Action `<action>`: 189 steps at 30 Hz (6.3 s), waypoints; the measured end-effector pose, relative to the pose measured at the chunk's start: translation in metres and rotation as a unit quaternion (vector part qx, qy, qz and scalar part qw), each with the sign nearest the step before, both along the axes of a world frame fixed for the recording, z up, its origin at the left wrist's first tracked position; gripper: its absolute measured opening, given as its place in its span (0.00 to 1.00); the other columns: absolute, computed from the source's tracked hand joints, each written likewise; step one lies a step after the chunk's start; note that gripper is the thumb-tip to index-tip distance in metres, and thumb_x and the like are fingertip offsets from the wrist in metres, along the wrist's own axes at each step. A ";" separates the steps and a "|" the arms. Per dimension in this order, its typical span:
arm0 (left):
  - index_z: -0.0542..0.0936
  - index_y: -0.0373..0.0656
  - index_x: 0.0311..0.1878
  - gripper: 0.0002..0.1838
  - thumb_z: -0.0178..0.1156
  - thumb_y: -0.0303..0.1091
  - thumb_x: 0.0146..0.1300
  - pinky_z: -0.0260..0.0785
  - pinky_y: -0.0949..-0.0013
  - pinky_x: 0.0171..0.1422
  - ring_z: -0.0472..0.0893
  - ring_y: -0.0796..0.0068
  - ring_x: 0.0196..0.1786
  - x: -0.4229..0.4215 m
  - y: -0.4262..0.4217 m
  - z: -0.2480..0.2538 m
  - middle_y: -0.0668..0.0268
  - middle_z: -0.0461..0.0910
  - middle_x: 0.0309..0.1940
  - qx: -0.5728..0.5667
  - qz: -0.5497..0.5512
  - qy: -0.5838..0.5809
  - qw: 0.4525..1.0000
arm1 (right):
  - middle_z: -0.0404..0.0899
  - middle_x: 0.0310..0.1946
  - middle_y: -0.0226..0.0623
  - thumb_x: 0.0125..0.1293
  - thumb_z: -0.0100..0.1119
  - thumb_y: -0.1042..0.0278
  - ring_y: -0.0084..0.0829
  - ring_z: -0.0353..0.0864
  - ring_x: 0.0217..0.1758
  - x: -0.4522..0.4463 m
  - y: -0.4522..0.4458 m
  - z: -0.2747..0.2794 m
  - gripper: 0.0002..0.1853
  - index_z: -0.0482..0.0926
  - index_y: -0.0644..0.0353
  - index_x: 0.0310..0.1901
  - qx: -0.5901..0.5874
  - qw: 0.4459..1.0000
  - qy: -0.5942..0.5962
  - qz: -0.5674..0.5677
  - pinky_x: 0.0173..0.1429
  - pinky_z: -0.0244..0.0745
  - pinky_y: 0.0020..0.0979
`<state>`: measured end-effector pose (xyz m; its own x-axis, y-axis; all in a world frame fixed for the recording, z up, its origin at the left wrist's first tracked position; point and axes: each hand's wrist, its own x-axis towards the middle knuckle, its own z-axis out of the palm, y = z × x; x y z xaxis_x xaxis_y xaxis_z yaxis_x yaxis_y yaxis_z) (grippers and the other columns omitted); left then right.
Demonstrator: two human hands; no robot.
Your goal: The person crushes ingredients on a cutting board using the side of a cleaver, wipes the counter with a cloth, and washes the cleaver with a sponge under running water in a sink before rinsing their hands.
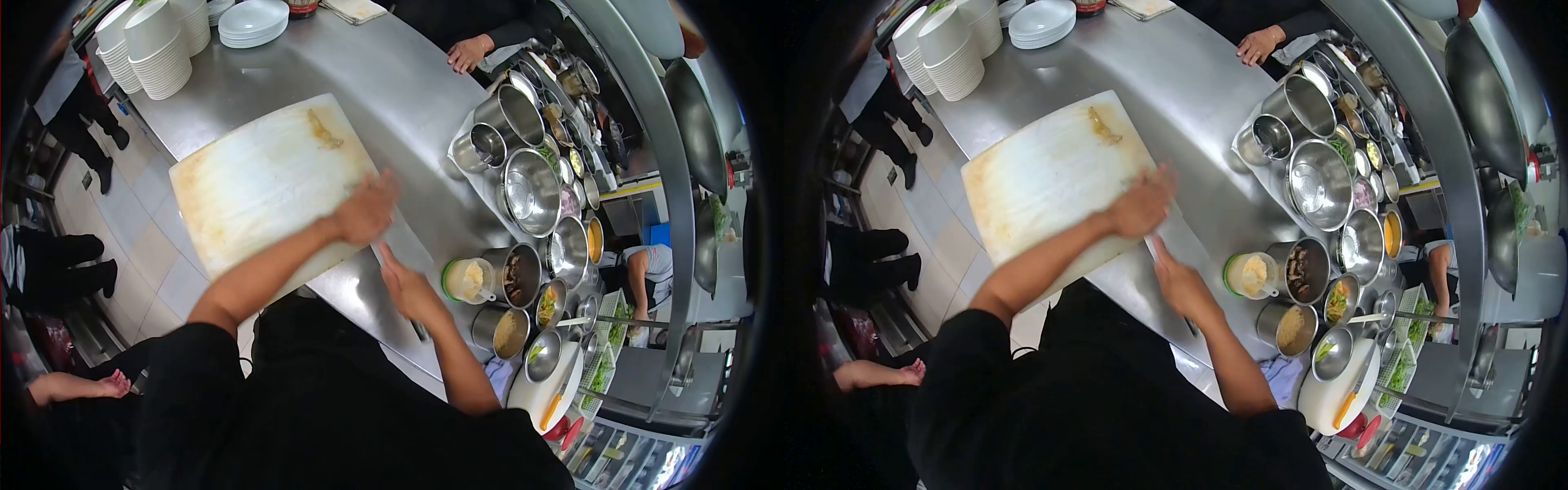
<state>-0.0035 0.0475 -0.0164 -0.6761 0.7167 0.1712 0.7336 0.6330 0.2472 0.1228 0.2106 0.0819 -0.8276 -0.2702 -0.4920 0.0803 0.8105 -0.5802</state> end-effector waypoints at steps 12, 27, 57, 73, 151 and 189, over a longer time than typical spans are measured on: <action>0.58 0.30 0.74 0.33 0.42 0.43 0.74 0.33 0.39 0.82 0.47 0.43 0.81 -0.006 0.035 0.015 0.45 0.55 0.77 0.009 -0.010 -0.037 0.999 | 0.81 0.47 0.61 0.78 0.43 0.57 0.61 0.81 0.48 -0.005 0.023 0.013 0.28 0.57 0.42 0.77 0.031 0.998 -0.034 -0.041 0.57 0.75 0.46; 0.54 0.30 0.76 0.34 0.38 0.44 0.76 0.29 0.44 0.84 0.44 0.47 0.82 0.044 0.076 0.015 0.47 0.52 0.78 0.030 -0.046 -0.084 0.995 | 0.70 0.19 0.36 0.79 0.44 0.55 0.28 0.69 0.14 0.053 0.056 0.016 0.28 0.57 0.41 0.78 -0.002 0.997 -0.014 -0.082 0.27 0.73 0.35; 0.53 0.32 0.77 0.33 0.37 0.45 0.76 0.29 0.42 0.83 0.42 0.45 0.82 -0.073 -0.028 0.018 0.48 0.50 0.79 0.001 0.022 -0.091 0.996 | 0.80 0.47 0.65 0.79 0.41 0.55 0.68 0.78 0.52 -0.083 -0.033 0.023 0.27 0.58 0.46 0.77 0.041 0.999 -0.002 0.035 0.59 0.73 0.51; 0.54 0.30 0.76 0.34 0.36 0.46 0.76 0.30 0.42 0.84 0.43 0.47 0.82 -0.115 -0.025 0.004 0.48 0.50 0.79 0.019 -0.011 -0.086 0.996 | 0.79 0.30 0.43 0.78 0.40 0.58 0.31 0.71 0.12 -0.104 -0.028 0.013 0.28 0.56 0.44 0.78 -0.019 0.999 -0.041 -0.025 0.23 0.74 0.36; 0.56 0.27 0.75 0.34 0.38 0.46 0.76 0.33 0.41 0.83 0.46 0.46 0.82 0.007 -0.024 -0.005 0.46 0.53 0.78 0.076 -0.024 -0.087 0.993 | 0.77 0.24 0.43 0.79 0.39 0.55 0.32 0.72 0.14 0.002 -0.039 0.013 0.28 0.56 0.43 0.78 0.024 1.000 0.012 0.000 0.29 0.77 0.38; 0.50 0.28 0.77 0.37 0.41 0.47 0.76 0.32 0.40 0.83 0.43 0.41 0.82 -0.069 -0.065 0.001 0.43 0.50 0.78 0.032 -0.003 -0.075 0.997 | 0.80 0.40 0.68 0.78 0.39 0.56 0.62 0.83 0.39 -0.055 -0.056 -0.042 0.28 0.56 0.46 0.77 -0.013 0.987 0.155 0.025 0.47 0.76 0.53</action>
<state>-0.0721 -0.0171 -0.0152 -0.6938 0.7111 0.1141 0.6888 0.6088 0.3936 0.0676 0.1542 0.0399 -0.9225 -0.3243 -0.2091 -0.1451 0.7936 -0.5909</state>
